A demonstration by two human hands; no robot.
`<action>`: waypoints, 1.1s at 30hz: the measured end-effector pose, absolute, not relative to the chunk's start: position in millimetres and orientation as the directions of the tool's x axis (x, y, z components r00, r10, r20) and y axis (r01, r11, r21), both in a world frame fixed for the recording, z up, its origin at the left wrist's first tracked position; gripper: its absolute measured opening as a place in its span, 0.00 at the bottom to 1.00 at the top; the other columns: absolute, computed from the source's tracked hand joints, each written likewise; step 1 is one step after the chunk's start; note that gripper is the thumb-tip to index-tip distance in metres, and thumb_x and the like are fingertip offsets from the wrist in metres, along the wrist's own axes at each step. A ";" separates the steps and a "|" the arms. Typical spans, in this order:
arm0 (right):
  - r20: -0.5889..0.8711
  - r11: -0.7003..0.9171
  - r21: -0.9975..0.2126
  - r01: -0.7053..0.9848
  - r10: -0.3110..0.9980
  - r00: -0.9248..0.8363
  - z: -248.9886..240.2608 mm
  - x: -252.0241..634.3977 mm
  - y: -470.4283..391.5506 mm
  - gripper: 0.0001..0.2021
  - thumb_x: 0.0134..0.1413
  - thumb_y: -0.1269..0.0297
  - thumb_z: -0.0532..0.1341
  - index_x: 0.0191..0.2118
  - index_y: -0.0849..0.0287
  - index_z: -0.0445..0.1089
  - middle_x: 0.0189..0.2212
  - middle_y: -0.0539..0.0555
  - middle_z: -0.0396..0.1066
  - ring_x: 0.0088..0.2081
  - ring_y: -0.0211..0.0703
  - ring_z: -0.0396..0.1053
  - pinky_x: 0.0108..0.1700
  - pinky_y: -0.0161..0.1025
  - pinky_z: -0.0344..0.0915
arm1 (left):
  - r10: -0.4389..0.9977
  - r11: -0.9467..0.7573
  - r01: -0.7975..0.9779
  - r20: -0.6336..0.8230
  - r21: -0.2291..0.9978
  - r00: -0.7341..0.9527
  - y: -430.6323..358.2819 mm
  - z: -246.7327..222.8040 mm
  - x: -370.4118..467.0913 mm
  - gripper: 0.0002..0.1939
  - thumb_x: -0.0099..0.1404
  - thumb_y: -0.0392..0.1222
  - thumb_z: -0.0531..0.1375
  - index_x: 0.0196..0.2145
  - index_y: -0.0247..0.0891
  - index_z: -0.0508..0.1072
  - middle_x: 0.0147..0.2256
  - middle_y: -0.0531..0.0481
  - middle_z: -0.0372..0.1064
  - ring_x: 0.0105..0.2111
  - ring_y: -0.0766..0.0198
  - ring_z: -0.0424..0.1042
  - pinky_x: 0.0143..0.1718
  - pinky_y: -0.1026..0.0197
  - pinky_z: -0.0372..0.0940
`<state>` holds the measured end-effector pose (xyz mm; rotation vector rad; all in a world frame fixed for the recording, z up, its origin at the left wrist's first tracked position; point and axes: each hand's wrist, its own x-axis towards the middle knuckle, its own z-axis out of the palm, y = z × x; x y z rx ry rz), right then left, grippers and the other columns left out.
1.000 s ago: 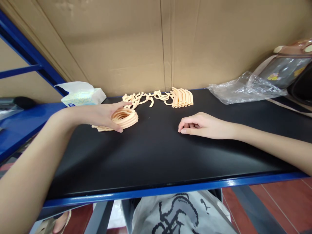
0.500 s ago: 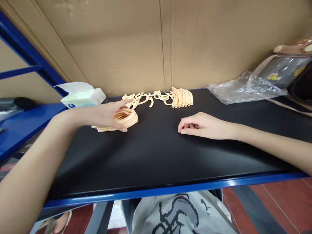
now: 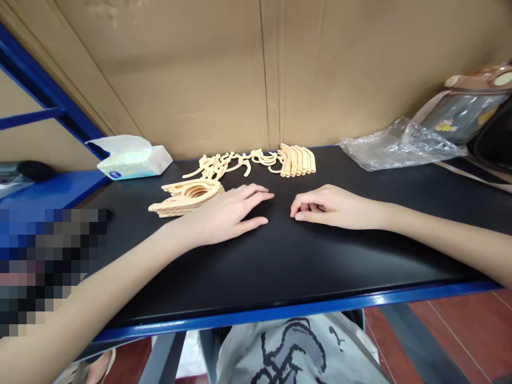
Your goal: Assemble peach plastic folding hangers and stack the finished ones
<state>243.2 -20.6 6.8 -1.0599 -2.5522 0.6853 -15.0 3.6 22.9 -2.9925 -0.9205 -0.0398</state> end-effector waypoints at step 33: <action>0.091 0.594 -0.530 0.606 0.750 -0.655 4.1 236.6 -19.6 0.10 0.59 0.57 0.54 0.36 0.57 0.69 0.20 0.45 0.61 0.22 0.32 0.55 0.26 0.31 0.51 | 0.716 -0.690 0.721 0.093 -0.056 0.692 10.1 -0.8 -2.9 0.31 0.71 0.53 0.40 0.63 0.29 0.53 0.64 0.37 0.47 0.64 0.53 0.48 0.63 0.49 0.46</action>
